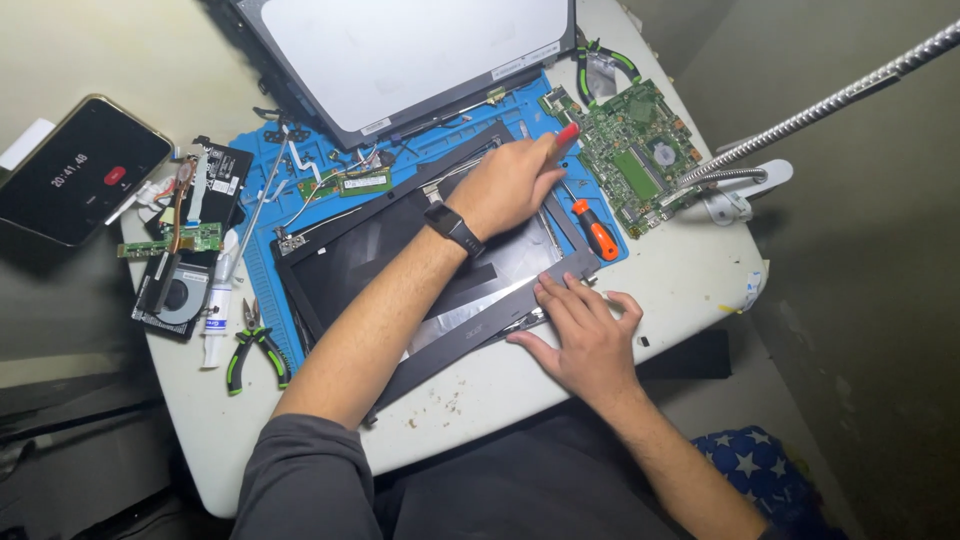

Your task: Disassembling and cleaning a laptop screen assembly using a brush, pry tool, and screwdriver.

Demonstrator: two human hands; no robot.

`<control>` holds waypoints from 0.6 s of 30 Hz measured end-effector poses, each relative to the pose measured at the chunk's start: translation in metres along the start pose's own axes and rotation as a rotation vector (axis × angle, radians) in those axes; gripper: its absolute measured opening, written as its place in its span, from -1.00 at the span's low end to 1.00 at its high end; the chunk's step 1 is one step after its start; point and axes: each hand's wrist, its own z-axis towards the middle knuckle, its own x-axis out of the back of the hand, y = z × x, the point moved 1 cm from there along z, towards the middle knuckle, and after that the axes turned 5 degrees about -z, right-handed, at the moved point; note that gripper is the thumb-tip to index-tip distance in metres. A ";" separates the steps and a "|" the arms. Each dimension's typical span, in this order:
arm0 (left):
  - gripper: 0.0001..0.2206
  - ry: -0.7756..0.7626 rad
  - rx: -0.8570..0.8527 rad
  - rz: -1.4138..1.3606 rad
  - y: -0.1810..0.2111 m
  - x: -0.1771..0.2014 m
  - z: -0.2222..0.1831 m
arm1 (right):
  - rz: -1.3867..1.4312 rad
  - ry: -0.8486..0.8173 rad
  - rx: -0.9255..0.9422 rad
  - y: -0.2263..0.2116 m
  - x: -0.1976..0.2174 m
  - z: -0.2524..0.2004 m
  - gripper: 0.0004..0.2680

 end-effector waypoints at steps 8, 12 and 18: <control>-0.79 -0.090 -0.070 -0.185 0.044 -0.021 -0.018 | -0.019 0.015 -0.001 0.000 -0.002 -0.002 -0.58; -0.77 -0.161 -0.139 -0.318 0.058 -0.025 -0.028 | -0.007 0.006 0.006 0.004 -0.014 -0.009 -0.59; -0.77 -0.126 -0.147 -0.349 0.046 -0.021 -0.040 | -0.026 0.055 -0.009 0.004 -0.009 -0.007 -0.59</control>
